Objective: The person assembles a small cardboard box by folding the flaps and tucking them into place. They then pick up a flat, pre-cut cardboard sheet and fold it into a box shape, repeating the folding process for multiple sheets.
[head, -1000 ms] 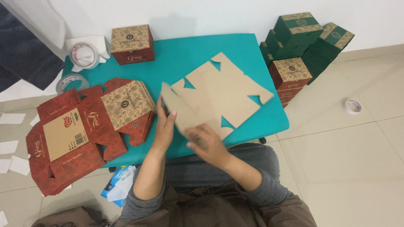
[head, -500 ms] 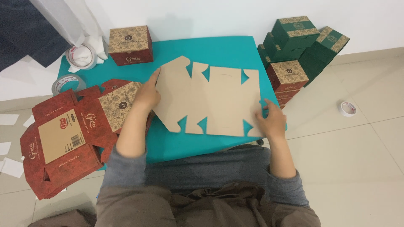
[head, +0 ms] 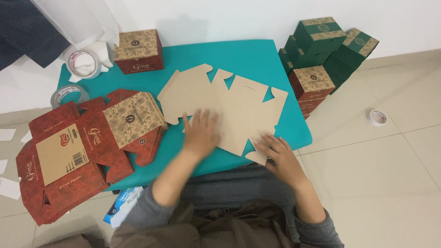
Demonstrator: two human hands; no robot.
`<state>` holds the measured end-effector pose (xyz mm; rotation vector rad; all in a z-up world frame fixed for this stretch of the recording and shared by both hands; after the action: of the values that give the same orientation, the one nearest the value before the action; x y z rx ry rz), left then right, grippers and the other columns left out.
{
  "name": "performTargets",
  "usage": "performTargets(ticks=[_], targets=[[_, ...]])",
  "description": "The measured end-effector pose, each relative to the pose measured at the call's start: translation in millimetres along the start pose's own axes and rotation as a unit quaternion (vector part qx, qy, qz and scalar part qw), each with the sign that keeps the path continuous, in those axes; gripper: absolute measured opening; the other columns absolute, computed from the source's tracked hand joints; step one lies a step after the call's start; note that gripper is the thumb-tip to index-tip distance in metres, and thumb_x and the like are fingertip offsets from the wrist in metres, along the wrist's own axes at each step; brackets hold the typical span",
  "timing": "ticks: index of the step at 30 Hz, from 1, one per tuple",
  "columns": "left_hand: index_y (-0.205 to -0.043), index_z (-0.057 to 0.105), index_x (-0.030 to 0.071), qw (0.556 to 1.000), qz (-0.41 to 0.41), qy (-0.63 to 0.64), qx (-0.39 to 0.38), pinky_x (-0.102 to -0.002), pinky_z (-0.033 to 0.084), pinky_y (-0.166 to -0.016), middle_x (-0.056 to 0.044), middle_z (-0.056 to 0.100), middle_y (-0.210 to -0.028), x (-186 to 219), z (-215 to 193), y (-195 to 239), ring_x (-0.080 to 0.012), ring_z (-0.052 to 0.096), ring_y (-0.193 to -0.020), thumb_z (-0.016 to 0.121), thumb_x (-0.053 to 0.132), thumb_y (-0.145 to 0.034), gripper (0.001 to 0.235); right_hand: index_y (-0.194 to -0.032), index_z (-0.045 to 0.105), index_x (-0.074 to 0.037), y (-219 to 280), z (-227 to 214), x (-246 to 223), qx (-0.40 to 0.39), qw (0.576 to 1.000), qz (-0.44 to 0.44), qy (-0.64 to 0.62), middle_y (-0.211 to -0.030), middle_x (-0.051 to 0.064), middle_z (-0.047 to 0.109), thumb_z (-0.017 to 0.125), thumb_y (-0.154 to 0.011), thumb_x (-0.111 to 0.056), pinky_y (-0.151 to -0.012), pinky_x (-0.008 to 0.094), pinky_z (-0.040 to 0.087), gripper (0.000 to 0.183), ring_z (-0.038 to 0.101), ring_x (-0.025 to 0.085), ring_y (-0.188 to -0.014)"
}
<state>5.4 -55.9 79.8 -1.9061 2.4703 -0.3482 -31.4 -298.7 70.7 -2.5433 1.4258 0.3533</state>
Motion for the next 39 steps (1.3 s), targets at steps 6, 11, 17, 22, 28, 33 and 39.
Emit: performTargets(ticks=[6, 11, 17, 22, 28, 33, 39], targets=[[-0.149, 0.051, 0.01, 0.992, -0.034, 0.11, 0.058, -0.082, 0.003, -0.111, -0.025, 0.051, -0.146, 18, -21, 78, -0.0479, 0.033, -0.146, 0.067, 0.028, -0.096, 0.059, -0.131, 0.069, -0.026, -2, 39, -25, 0.188, 0.974, -0.12, 0.032, -0.1, 0.004, 0.078, 0.066, -0.094, -0.014, -0.092, 0.038, 0.058, 0.039, 0.073, 0.02, -0.102], [-0.154, 0.045, 0.012, 0.978, -0.056, 0.189, 0.061, -0.075, -0.004, -0.115, -0.019, 0.048, -0.151, -8, -16, 101, -0.0434, 0.027, -0.15, 0.073, 0.015, -0.09, 0.07, -0.123, 0.068, -0.016, -14, 38, -119, 0.227, 0.958, -0.177, -0.004, -0.09, 0.006, 0.074, 0.073, -0.093, -0.022, -0.071, 0.033, 0.058, 0.031, 0.073, 0.021, -0.085], [-0.161, 0.028, 0.009, 0.976, -0.027, 0.2, 0.079, -0.075, -0.001, -0.117, -0.022, 0.042, -0.155, -6, -29, 122, -0.0433, 0.027, -0.151, 0.081, -0.007, -0.069, 0.107, -0.147, 0.049, -0.008, -8, 41, -158, 0.074, 0.959, -0.272, -0.029, -0.129, 0.019, 0.062, 0.077, -0.09, -0.031, -0.105, 0.05, 0.046, 0.067, 0.058, 0.034, -0.125], [-0.152, 0.045, 0.017, 0.984, 0.021, 0.069, 0.163, -0.079, 0.005, -0.116, -0.017, 0.042, -0.155, 13, -30, 129, -0.0431, 0.027, -0.152, 0.091, 0.011, -0.066, 0.098, -0.148, 0.052, -0.013, -19, 11, -107, 0.018, 0.982, -0.184, 0.045, -0.144, 0.019, 0.056, 0.081, -0.085, -0.024, -0.117, 0.058, 0.03, 0.07, 0.044, 0.037, -0.141], [-0.105, 0.078, 0.028, 0.99, -0.019, 0.099, 0.095, -0.075, -0.005, -0.119, 0.002, 0.075, -0.117, -3, -22, 117, -0.0245, 0.05, -0.141, 0.084, 0.02, -0.078, 0.029, -0.135, 0.065, -0.016, -40, -13, -79, -0.086, 0.989, -0.12, 0.012, -0.138, 0.015, 0.064, 0.068, -0.093, -0.013, -0.119, 0.052, 0.036, 0.043, 0.054, 0.031, -0.138], [-0.093, 0.078, 0.013, 0.948, -0.123, 0.269, 0.115, -0.059, 0.002, -0.127, -0.007, 0.081, -0.097, -41, -16, 111, -0.023, 0.069, -0.118, 0.072, 0.026, -0.097, 0.015, -0.112, 0.076, -0.01, -74, -45, -64, -0.037, 0.995, -0.086, -0.028, -0.105, 0.012, 0.079, 0.07, -0.092, -0.01, -0.102, 0.046, 0.052, 0.021, 0.074, 0.029, -0.107], [-0.071, 0.063, 0.013, 0.955, -0.221, 0.148, 0.131, -0.054, 0.03, -0.109, -0.006, 0.062, -0.075, -82, 13, 110, -0.0278, 0.065, -0.094, 0.067, 0.051, -0.097, 0.047, -0.11, 0.074, -0.017, -124, -18, -29, 0.052, 0.993, -0.094, 0.058, -0.103, 0.005, 0.077, 0.075, -0.092, -0.026, -0.112, 0.046, 0.042, 0.021, 0.072, 0.023, -0.109]])
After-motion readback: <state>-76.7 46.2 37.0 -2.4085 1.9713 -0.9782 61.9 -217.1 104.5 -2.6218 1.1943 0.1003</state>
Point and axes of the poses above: each hand's wrist, its own y-axis away from the middle knuckle, its own z-axis out of the palm, x = y × z, the point moved 8 cm from there along -y, towards the middle knuckle
